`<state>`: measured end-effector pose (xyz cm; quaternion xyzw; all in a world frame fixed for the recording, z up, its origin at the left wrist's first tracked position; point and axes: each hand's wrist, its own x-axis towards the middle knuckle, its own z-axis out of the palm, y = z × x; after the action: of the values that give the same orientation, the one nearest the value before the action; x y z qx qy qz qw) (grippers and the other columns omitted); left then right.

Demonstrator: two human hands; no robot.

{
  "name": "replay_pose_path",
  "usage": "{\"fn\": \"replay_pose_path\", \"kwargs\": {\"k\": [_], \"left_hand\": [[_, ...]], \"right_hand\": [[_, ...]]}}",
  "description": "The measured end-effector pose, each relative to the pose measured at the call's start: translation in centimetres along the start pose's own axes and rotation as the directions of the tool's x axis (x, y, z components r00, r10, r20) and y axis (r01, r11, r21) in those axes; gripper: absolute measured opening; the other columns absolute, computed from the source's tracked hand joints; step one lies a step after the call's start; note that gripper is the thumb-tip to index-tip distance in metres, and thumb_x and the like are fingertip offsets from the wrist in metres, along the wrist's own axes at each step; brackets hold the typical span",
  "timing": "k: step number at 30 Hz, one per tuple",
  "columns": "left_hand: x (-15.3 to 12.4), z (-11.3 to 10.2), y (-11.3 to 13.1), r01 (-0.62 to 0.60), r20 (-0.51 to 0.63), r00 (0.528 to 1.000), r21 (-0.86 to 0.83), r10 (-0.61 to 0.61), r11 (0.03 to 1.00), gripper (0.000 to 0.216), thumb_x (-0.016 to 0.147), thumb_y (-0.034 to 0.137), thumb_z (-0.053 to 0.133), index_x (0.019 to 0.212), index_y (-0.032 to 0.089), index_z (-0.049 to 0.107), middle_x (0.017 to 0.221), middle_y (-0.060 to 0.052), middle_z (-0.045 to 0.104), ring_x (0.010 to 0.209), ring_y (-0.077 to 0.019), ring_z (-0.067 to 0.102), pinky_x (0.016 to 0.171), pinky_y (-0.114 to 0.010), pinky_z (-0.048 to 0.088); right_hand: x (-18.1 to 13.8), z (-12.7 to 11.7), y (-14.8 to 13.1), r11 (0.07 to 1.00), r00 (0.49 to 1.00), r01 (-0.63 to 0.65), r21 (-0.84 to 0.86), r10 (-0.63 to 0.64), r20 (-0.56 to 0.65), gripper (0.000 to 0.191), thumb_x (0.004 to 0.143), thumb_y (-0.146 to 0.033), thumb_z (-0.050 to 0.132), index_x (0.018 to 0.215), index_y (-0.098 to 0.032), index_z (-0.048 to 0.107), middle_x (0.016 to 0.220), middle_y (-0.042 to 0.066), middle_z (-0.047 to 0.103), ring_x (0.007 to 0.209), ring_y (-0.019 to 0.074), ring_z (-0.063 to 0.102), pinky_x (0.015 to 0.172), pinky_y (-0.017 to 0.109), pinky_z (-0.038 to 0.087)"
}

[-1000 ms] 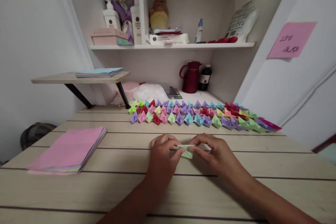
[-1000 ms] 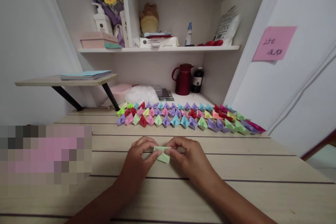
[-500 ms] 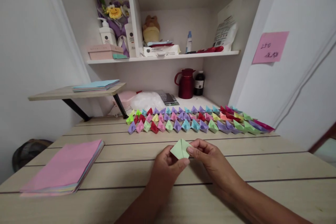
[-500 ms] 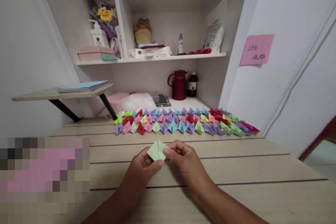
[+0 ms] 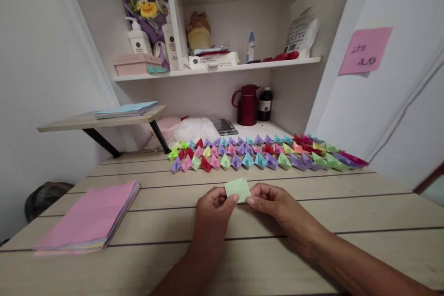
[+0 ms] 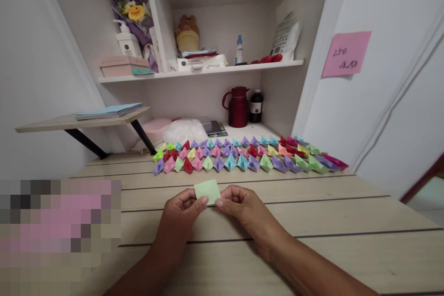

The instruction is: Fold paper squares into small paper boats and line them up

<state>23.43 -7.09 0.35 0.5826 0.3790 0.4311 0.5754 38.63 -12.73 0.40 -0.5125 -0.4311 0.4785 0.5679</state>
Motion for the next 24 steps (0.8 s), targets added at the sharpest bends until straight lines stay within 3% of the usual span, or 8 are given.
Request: {"fn": "replay_pose_path", "kwargs": {"k": [3, 6, 10, 12, 16, 19, 22, 24], "left_hand": [[-0.1, 0.0, 0.0, -0.09, -0.009, 0.996, 0.203, 0.094, 0.975, 0.008, 0.07, 0.023, 0.065, 0.067, 0.016, 0.064, 0.066, 0.0, 0.061, 0.065, -0.0152, 0.058, 0.062, -0.024, 0.044], [-0.3, 0.1, 0.0, -0.254, 0.033, 0.963, 0.432, 0.266, 0.865, 0.007, 0.072, 0.017, 0.062, 0.066, 0.017, 0.063, 0.07, 0.0, 0.061, 0.069, -0.0154, 0.057, 0.065, -0.026, 0.043], [-0.9, 0.1, 0.1, -0.46, 0.184, 0.867, 0.653, 0.462, 0.602, 0.009, 0.079, 0.015, 0.061, 0.073, 0.02, 0.065, 0.076, 0.0, 0.065, 0.078, -0.0162, 0.059, 0.079, -0.031, 0.041], [-1.2, 0.0, 0.2, -0.532, 0.27, 0.812, 0.709, 0.518, 0.463, 0.011, 0.085, 0.017, 0.057, 0.079, 0.022, 0.065, 0.078, 0.001, 0.065, 0.08, -0.0154, 0.059, 0.088, -0.035, 0.038], [-1.0, -0.4, 0.2, -0.604, 0.428, 0.739, 0.763, 0.521, 0.231, 0.017, 0.09, 0.014, 0.049, 0.084, 0.022, 0.063, 0.082, 0.001, 0.065, 0.084, -0.0142, 0.058, 0.099, -0.038, 0.031], [-0.5, -0.6, -0.3, -0.625, 0.526, 0.702, 0.778, 0.48, 0.062, 0.021, 0.091, 0.01, 0.046, 0.084, 0.021, 0.062, 0.082, 0.0, 0.064, 0.082, -0.0144, 0.057, 0.101, -0.041, 0.03], [-0.2, -0.7, -0.7, -0.625, 0.6, 0.692, 0.776, 0.401, -0.082, 0.02, 0.09, 0.01, 0.047, 0.08, 0.02, 0.062, 0.081, -0.001, 0.062, 0.078, -0.016, 0.056, 0.088, -0.037, 0.039], [-0.2, -0.8, -0.7, -0.629, 0.633, 0.699, 0.765, 0.332, -0.135, 0.017, 0.089, 0.011, 0.049, 0.082, 0.019, 0.062, 0.083, -0.002, 0.062, 0.077, -0.0176, 0.056, 0.076, -0.035, 0.042]], "right_hand": [[0.5, -0.5, 0.2, 0.989, 0.991, 0.131, -0.062, -0.134, -0.033, 0.042, 0.063, -0.031, 0.078, 0.098, -0.021, 0.058, 0.09, 0.003, 0.061, 0.076, 0.016, 0.057, 0.07, 0.03, 0.048], [0.6, -1.0, -0.1, 0.922, 0.964, 0.249, -0.297, -0.265, -0.016, 0.058, 0.064, -0.025, 0.076, 0.117, -0.025, 0.053, 0.104, 0.004, 0.061, 0.084, 0.0177, 0.058, 0.075, 0.032, 0.049], [-0.2, -1.2, -0.9, 0.69, 0.923, 0.355, -0.631, -0.367, 0.117, 0.012, 0.077, -0.022, 0.064, 0.09, -0.024, 0.064, 0.087, 0.002, 0.066, 0.083, 0.02, 0.059, 0.076, 0.033, 0.045], [-0.7, -1.2, -1.2, 0.577, 0.894, 0.399, -0.713, -0.417, 0.163, 0.005, 0.081, -0.019, 0.06, 0.081, -0.023, 0.064, 0.086, 0.002, 0.066, 0.085, 0.0207, 0.059, 0.076, 0.033, 0.044], [-0.5, -1.2, -0.7, 0.39, 0.834, 0.455, -0.801, -0.501, 0.23, 0.012, 0.08, -0.011, 0.056, 0.081, -0.022, 0.061, 0.093, 0.004, 0.066, 0.089, 0.0214, 0.058, 0.079, 0.035, 0.042], [0.3, -1.4, 0.2, 0.249, 0.822, 0.446, -0.86, -0.494, 0.283, 0.017, 0.075, -0.006, 0.056, 0.081, -0.021, 0.061, 0.099, 0.005, 0.066, 0.093, 0.0232, 0.058, 0.081, 0.038, 0.04], [0.9, -1.7, 0.8, 0.166, 0.818, 0.494, -0.854, -0.421, 0.392, 0.02, 0.074, -0.005, 0.057, 0.084, -0.021, 0.062, 0.102, 0.005, 0.066, 0.097, 0.024, 0.057, 0.084, 0.038, 0.039], [0.9, -1.9, 0.8, 0.184, 0.813, 0.539, -0.822, -0.369, 0.451, 0.022, 0.076, -0.006, 0.057, 0.09, -0.022, 0.062, 0.103, 0.004, 0.066, 0.099, 0.0225, 0.058, 0.086, 0.037, 0.039]]}}
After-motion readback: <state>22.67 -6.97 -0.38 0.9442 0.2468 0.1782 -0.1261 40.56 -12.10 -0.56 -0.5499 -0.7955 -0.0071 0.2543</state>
